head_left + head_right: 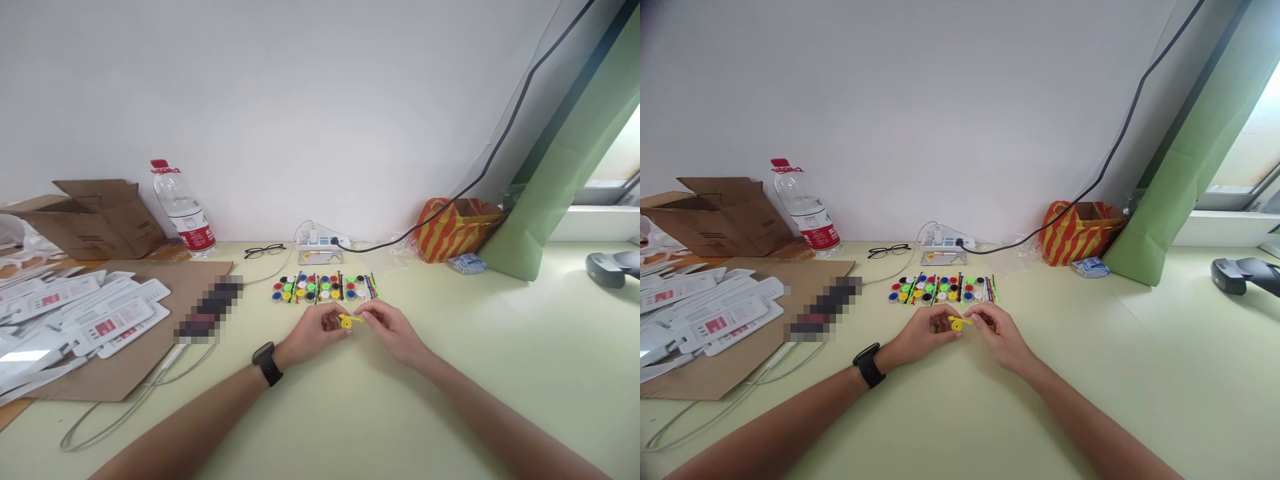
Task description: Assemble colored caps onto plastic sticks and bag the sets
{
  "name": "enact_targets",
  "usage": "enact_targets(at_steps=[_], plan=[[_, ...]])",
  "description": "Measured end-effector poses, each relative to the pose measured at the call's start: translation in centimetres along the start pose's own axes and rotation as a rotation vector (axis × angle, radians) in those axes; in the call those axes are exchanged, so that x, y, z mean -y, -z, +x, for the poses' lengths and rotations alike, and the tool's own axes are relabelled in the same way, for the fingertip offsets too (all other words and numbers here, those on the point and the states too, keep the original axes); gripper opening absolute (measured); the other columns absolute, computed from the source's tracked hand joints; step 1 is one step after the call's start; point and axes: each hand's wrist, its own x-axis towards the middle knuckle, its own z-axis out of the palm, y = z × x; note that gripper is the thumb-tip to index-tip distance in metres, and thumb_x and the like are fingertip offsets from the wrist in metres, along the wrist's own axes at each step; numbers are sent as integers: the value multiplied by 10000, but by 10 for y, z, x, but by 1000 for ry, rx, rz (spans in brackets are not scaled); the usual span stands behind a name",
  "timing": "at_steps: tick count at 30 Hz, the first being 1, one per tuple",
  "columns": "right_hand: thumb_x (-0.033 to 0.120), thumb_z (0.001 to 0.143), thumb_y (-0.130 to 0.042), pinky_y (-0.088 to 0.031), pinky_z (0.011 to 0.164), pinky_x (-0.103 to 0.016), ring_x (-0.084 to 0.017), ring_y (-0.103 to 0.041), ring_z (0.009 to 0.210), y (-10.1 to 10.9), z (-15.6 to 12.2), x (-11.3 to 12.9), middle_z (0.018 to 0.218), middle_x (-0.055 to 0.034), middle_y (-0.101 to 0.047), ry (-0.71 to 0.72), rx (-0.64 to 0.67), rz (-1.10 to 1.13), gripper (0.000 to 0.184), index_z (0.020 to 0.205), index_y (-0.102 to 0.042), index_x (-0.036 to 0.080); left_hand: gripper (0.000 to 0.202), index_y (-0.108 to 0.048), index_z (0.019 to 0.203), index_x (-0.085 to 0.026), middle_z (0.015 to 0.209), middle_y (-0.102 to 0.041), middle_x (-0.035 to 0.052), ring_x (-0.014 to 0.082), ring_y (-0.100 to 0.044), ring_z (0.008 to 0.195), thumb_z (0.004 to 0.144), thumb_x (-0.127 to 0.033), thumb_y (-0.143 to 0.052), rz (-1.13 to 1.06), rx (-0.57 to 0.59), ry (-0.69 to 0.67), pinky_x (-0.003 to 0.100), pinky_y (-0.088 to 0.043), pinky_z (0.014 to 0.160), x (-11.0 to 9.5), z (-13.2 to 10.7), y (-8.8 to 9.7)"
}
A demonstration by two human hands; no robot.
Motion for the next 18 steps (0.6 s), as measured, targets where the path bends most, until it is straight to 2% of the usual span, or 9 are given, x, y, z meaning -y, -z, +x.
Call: enact_targets(at_steps=[2,6,11,18], plan=[[396,1029,-494,-460,767,-327,-210,-575,905,-2,-2,2,1034,-62,-647,17,-4,-10,250,1077,-681,237,309,-711,1032,-170,899,-680,34,153,-622,783,826,-384,-796,-75,9,0,272,-503,708,2,0,0],[348,1019,-512,-485,730,-321,-198,-594,844,-8,-5,0,995,-56,-639,59,-12,4,200,1053,-677,241,312,-718,1046,-167,1024,-710,72,199,-679,932,819,-361,-809,-169,72,14,326,-546,849,1,0,1],[267,1023,-500,-507,786,-332,-211,-618,924,-14,-5,-5,996,-65,-636,194,-56,-105,163,1033,-660,239,293,-725,1035,-173,952,-714,52,176,-681,889,813,-340,-818,-213,113,18,315,-543,843,-5,0,4],[175,1041,-442,-522,839,-342,-207,-623,964,-20,-6,-9,1041,-76,-617,342,-55,-201,212,1086,-633,255,275,-738,998,-172,989,-737,71,194,-692,931,808,-351,-826,-263,133,18,332,-549,868,-13,-2,4]])
